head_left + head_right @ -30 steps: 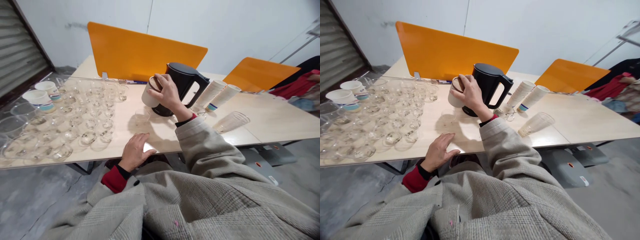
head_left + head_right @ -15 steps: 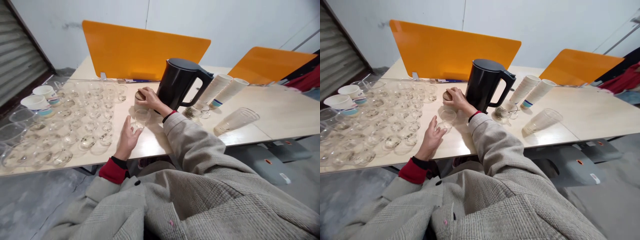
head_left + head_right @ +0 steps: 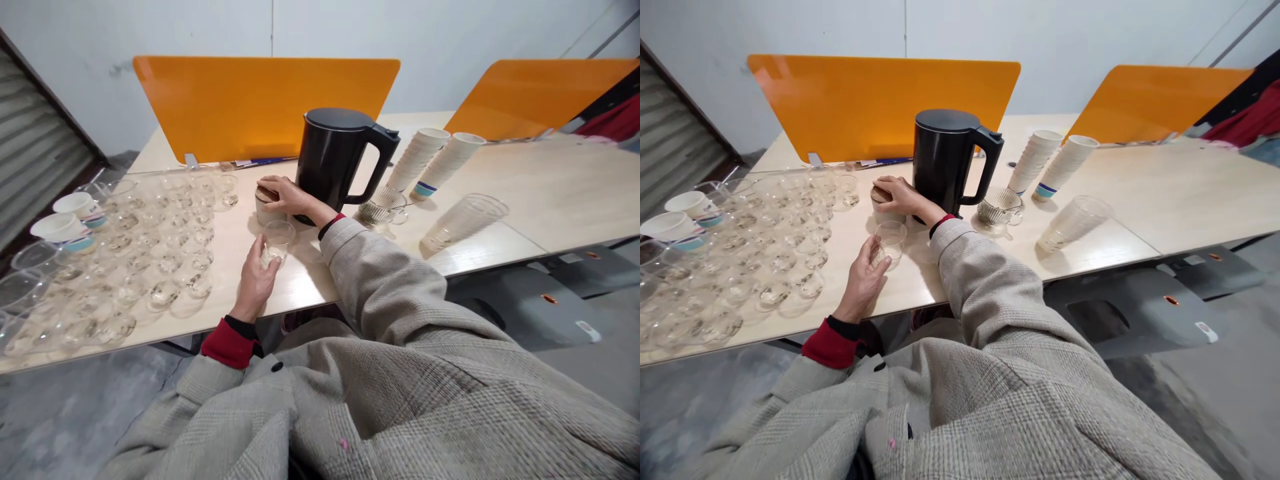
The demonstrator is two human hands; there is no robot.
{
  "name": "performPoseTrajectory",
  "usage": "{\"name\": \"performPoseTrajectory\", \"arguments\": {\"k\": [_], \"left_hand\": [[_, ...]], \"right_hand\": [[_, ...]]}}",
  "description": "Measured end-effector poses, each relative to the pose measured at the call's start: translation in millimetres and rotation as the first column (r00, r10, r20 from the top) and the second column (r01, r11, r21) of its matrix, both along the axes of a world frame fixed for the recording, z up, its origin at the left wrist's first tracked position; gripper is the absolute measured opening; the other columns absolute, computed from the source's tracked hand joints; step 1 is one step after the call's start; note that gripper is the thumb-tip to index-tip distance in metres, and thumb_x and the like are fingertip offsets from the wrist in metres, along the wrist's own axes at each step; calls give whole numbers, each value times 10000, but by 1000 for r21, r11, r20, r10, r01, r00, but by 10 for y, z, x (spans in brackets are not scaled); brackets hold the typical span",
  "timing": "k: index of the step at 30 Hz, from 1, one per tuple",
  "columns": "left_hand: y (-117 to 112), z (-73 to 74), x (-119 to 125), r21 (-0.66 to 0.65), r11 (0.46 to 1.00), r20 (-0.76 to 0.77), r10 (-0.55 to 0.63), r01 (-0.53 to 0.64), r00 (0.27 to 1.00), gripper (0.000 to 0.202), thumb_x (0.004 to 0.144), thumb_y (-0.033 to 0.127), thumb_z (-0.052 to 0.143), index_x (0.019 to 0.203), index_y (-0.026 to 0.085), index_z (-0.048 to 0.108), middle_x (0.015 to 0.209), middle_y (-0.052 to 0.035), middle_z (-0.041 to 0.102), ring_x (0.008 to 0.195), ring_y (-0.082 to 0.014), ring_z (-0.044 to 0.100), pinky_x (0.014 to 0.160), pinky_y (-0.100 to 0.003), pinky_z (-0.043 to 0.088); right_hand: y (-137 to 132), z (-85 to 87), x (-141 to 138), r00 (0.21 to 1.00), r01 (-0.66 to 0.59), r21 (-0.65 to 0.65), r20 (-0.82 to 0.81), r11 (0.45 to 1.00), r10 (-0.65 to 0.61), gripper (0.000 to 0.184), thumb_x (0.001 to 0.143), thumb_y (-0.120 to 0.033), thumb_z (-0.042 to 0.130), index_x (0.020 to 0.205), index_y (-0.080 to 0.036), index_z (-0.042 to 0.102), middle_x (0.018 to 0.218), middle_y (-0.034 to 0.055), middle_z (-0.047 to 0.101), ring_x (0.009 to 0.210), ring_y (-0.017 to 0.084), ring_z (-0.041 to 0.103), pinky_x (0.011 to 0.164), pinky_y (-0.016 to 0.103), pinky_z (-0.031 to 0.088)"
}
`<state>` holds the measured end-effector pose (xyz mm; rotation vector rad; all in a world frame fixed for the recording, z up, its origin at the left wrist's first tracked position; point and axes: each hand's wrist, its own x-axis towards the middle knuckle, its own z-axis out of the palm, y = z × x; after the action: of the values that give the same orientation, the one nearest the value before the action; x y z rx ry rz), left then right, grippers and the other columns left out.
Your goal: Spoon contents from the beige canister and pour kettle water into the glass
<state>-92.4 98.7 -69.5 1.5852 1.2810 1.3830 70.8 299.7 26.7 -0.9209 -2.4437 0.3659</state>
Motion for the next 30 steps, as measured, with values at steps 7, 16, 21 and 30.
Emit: {"name": "performPoseTrajectory", "arguments": {"k": [7,16,21,30], "left_hand": [[-58,66,30,-30,999,-46,10,-12,999,671,947,450,763,1549,239,557,1604,-157,626,1468,-346,625,1295,-565,443],[-103,64,16,37,997,-90,64,-61,994,632,952,428,737,1520,208,570,1560,-177,656,1445,-339,645,1288,-555,455],[-156,5,-42,27,995,62,97,-99,993,633,999,465,682,1563,232,517,1615,-183,606,1468,-310,632,1284,-549,469],[-151,-27,-68,29,994,120,98,-103,988,642,984,543,708,1523,224,571,1577,-187,630,1471,-323,630,1292,-553,463]], "right_hand": [[-97,75,-18,1000,5,-5,15,1000,-4,742,835,-413,762,1532,-186,646,1666,158,560,1541,371,499,1323,553,334],[-178,59,52,996,72,-16,-47,997,-73,819,864,-665,784,1501,-170,643,1707,162,503,1613,371,407,1350,591,307],[-771,187,316,950,151,98,-290,984,-117,652,949,-792,559,1338,-290,705,1564,104,652,1527,296,557,1275,575,450],[-1134,199,1170,468,785,160,-786,598,-404,536,1026,-594,467,1425,-239,510,1381,144,591,1281,293,644,1026,547,590]]}}
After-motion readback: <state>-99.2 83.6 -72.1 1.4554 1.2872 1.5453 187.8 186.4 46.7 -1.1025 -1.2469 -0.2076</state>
